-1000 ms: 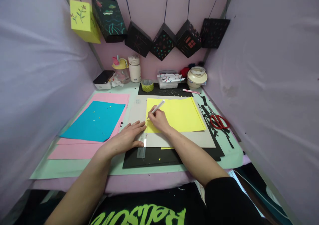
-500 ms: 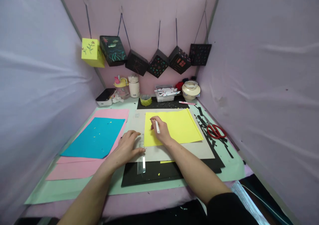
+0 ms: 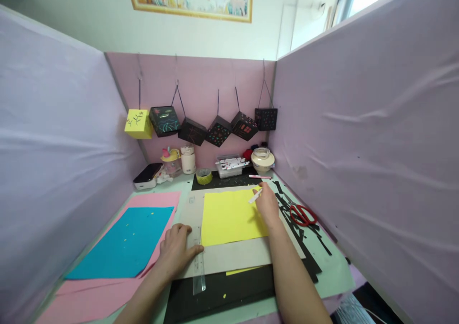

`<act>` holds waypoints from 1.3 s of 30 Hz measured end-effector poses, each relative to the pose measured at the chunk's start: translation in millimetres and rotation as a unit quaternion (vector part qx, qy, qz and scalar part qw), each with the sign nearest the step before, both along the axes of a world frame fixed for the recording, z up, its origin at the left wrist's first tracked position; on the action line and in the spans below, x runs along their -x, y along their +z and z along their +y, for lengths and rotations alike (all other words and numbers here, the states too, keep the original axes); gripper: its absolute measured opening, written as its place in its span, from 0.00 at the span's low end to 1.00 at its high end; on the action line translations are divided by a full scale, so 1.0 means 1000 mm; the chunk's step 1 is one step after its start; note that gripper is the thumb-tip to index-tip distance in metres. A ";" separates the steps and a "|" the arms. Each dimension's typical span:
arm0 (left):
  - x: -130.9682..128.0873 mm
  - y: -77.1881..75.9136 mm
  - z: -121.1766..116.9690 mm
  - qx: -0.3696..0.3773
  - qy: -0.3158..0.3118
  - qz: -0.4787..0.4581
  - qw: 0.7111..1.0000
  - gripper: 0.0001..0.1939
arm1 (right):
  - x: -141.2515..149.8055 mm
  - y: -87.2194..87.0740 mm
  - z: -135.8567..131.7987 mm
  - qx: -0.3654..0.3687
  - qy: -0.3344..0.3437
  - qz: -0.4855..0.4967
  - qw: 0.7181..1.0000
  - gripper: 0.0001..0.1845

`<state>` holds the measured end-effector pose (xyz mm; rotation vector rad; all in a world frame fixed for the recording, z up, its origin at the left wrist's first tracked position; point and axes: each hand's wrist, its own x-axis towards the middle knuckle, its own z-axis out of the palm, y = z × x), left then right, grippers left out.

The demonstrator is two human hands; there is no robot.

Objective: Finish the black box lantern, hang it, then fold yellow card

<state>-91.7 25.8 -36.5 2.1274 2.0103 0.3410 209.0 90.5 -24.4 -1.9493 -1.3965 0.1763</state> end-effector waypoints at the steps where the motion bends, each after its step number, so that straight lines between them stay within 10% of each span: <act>1: 0.000 0.000 -0.001 -0.004 0.000 0.004 1.000 0.27 | -0.013 -0.001 0.000 0.043 -0.040 -0.021 0.998 0.19; 7: -0.001 0.003 -0.003 -0.004 -0.019 0.024 1.000 0.20 | -0.044 -0.015 -0.004 0.114 -0.051 -0.003 0.992 0.11; 16: 0.012 0.004 0.003 0.001 0.008 0.036 0.999 0.32 | -0.040 -0.001 0.004 -0.081 0.077 0.045 0.993 0.07; 22: 0.019 0.002 0.004 0.009 0.002 0.031 0.999 0.33 | -0.055 0.100 0.016 -0.087 0.266 -0.002 0.960 0.09; 27: 0.019 0.001 0.006 0.014 -0.007 0.037 0.999 0.30 | 0.009 0.175 0.035 0.019 0.464 -0.180 0.867 0.06; 31: 0.019 0.003 0.005 0.009 -0.014 0.040 0.999 0.29 | 0.080 0.147 0.039 -0.020 0.573 -0.343 0.744 0.12; 37: 0.019 0.005 0.004 0.010 -0.009 0.034 0.999 0.30 | 0.139 0.076 0.044 -0.151 0.596 -0.468 0.634 0.08; 39: 0.020 0.005 0.004 0.014 0.000 0.038 0.999 0.30 | 0.144 0.065 0.049 -0.202 0.588 -0.452 0.640 0.08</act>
